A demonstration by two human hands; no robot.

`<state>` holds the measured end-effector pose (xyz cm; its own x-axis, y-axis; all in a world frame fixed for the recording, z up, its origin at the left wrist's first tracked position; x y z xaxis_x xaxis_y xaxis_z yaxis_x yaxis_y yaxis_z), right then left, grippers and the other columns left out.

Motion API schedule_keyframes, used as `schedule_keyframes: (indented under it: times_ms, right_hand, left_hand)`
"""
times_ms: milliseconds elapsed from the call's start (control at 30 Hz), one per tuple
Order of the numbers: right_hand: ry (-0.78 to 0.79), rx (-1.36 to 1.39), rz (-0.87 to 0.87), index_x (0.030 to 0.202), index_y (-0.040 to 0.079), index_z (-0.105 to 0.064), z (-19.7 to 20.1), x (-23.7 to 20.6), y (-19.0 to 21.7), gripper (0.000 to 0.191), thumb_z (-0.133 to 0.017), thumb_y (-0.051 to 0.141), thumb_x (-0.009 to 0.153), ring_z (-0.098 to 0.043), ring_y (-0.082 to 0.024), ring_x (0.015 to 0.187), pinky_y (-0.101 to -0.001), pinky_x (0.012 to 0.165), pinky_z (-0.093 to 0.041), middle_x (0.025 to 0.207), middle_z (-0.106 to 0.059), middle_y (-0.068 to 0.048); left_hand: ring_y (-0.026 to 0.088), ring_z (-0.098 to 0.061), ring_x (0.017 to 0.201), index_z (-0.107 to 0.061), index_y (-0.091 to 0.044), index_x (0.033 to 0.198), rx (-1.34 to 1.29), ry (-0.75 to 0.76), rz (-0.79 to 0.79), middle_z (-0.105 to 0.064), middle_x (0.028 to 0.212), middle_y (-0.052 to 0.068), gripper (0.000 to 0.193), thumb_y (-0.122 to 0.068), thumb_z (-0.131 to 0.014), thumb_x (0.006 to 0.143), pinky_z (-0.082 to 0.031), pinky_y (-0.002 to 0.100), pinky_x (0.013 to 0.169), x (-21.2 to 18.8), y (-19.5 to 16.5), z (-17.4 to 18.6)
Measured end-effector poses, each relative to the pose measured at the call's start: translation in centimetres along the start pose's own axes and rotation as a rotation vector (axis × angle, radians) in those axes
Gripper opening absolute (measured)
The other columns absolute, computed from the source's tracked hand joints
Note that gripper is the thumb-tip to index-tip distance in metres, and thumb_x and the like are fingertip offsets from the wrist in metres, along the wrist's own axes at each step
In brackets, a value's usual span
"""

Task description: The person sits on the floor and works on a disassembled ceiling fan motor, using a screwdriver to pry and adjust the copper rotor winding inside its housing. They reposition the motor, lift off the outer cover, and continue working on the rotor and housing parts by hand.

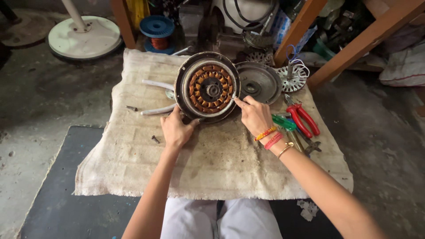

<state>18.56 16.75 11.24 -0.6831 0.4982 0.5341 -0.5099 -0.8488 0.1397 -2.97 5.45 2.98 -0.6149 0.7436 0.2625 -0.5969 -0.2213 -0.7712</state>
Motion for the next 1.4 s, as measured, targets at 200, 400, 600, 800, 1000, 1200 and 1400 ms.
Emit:
schedule_keyframes:
  times_ms: [200,400,600,800,1000,1200,1400]
  right_hand:
    - [0.045,-0.177,0.054,0.116,0.009,-0.076,-1.0,0.7,0.7,0.037,-0.061,0.002,0.083,-0.069,-0.033,0.079,-0.0466,0.067,-0.055,0.089,-0.066,-0.013]
    - [0.158,-0.15,-0.033,0.114,0.013,-0.078,-2.9,0.4,1.1,0.033,-0.061,0.004,0.087,-0.069,-0.036,0.077,-0.0485,0.069,-0.055,0.088,-0.068,-0.013]
    - [0.157,-0.086,-0.102,0.114,0.013,-0.078,-3.6,-0.7,1.8,0.035,-0.061,0.004,0.085,-0.068,-0.037,0.076,-0.0487,0.069,-0.055,0.09,-0.069,-0.014]
    - [0.122,-0.147,0.052,0.118,0.009,-0.075,-3.3,-1.0,2.1,0.042,-0.062,0.002,0.079,-0.069,-0.032,0.083,-0.0452,0.072,-0.054,0.099,-0.07,-0.012]
    - [0.145,-0.243,0.161,0.126,0.007,-0.072,-3.3,-1.4,1.5,0.045,-0.062,0.003,0.082,-0.068,-0.027,0.087,-0.0424,0.074,-0.055,0.094,-0.064,-0.009]
    - [0.076,-0.302,0.205,0.123,0.009,-0.072,-3.2,-1.2,0.8,0.043,-0.063,0.003,0.081,-0.067,-0.026,0.088,-0.0415,0.074,-0.055,0.096,-0.063,-0.009]
    - [0.253,-0.379,0.16,0.135,0.008,-0.066,-5.5,-0.9,-1.5,0.048,-0.059,-0.002,0.089,-0.065,-0.021,0.083,-0.0351,0.066,-0.053,0.096,-0.062,-0.008]
  left_hand:
    - [0.035,-0.072,0.098,-0.07,-0.011,0.12,-0.126,0.016,-0.001,-0.076,0.102,0.017,0.06,-0.026,-0.09,0.066,-0.055,0.044,0.09,0.3,0.3,0.4]
    - [0.036,-0.074,0.088,-0.067,-0.013,0.127,0.2,0.227,0.054,-0.076,0.093,0.018,0.063,-0.027,-0.09,0.07,-0.056,0.046,0.083,4.0,1.1,1.0]
    - [0.03,-0.074,0.096,-0.067,-0.007,0.124,0.253,0.344,-0.085,-0.08,0.098,0.015,0.06,-0.024,-0.09,0.071,-0.056,0.044,0.088,7.1,0.9,1.5]
    - [0.034,-0.073,0.099,-0.037,0.0,0.137,-0.219,0.175,-0.062,-0.076,0.105,0.017,0.1,-0.03,-0.092,0.058,-0.052,0.044,0.09,1.6,1.0,-0.3]
    - [0.046,-0.063,0.099,-0.053,-0.007,0.127,0.022,-0.045,0.04,-0.074,0.106,0.019,0.076,-0.034,-0.093,0.068,-0.049,0.05,0.089,-0.8,0.5,-0.6]
    - [0.046,-0.062,0.098,-0.055,-0.006,0.126,0.013,-0.029,0.052,-0.073,0.105,0.02,0.075,-0.034,-0.092,0.068,-0.049,0.051,0.089,-0.8,0.4,-0.1]
    - [0.046,-0.062,0.096,-0.057,-0.005,0.124,0.014,-0.028,0.047,-0.074,0.103,0.019,0.07,-0.032,-0.091,0.069,-0.05,0.051,0.087,-0.7,0.5,-0.4]
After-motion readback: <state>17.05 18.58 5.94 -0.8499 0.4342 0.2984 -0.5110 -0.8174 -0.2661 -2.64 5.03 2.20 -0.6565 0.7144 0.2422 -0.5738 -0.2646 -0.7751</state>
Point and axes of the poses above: each hand's wrist, its own x-axis towards the middle knuckle, its own z-axis out of the back of the hand, y = z × x, the point moved 10 cm from there along x, towards the middle knuckle
